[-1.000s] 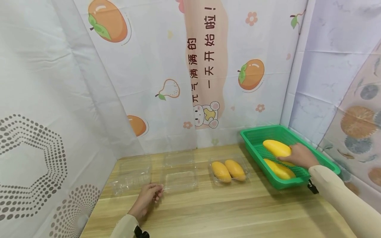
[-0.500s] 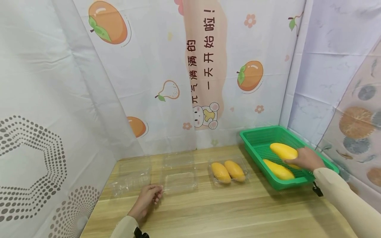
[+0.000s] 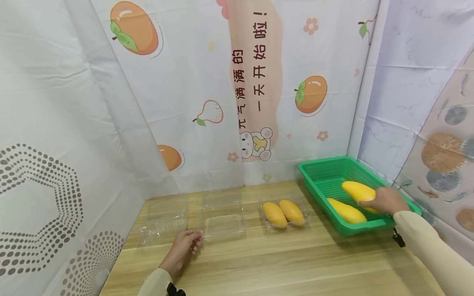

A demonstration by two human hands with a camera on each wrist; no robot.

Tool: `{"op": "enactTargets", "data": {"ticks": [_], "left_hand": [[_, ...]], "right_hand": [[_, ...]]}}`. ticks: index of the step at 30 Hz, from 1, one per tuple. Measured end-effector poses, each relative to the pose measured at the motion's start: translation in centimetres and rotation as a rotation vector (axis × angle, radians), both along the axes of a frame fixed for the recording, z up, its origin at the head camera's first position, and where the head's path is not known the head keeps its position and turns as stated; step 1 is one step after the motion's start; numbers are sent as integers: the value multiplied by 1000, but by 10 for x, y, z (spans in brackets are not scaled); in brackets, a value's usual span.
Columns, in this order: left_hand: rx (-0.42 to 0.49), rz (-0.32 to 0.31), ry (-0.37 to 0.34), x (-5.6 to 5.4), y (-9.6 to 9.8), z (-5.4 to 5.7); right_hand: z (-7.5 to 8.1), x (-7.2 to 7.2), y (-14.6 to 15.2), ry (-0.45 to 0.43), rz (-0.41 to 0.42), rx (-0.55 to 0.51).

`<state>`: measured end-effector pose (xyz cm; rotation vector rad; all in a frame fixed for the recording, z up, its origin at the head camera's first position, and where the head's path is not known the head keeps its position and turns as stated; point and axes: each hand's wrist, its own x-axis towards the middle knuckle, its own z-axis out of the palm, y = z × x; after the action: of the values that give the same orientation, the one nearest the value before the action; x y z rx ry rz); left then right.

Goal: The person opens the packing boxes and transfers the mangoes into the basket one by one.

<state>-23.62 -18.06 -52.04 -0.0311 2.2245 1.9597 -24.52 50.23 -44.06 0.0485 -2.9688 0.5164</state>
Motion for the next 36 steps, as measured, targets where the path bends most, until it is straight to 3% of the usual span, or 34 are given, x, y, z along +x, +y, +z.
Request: {"op": "enactTargets", "data": {"ticks": [17, 36], "left_hand": [[-1, 16, -1, 0, 0, -2], [-18, 25, -28, 0, 3, 2]], "right_hand": [[-5, 2, 14, -71, -21, 16], [-8, -3, 14, -210, -54, 30]]}}
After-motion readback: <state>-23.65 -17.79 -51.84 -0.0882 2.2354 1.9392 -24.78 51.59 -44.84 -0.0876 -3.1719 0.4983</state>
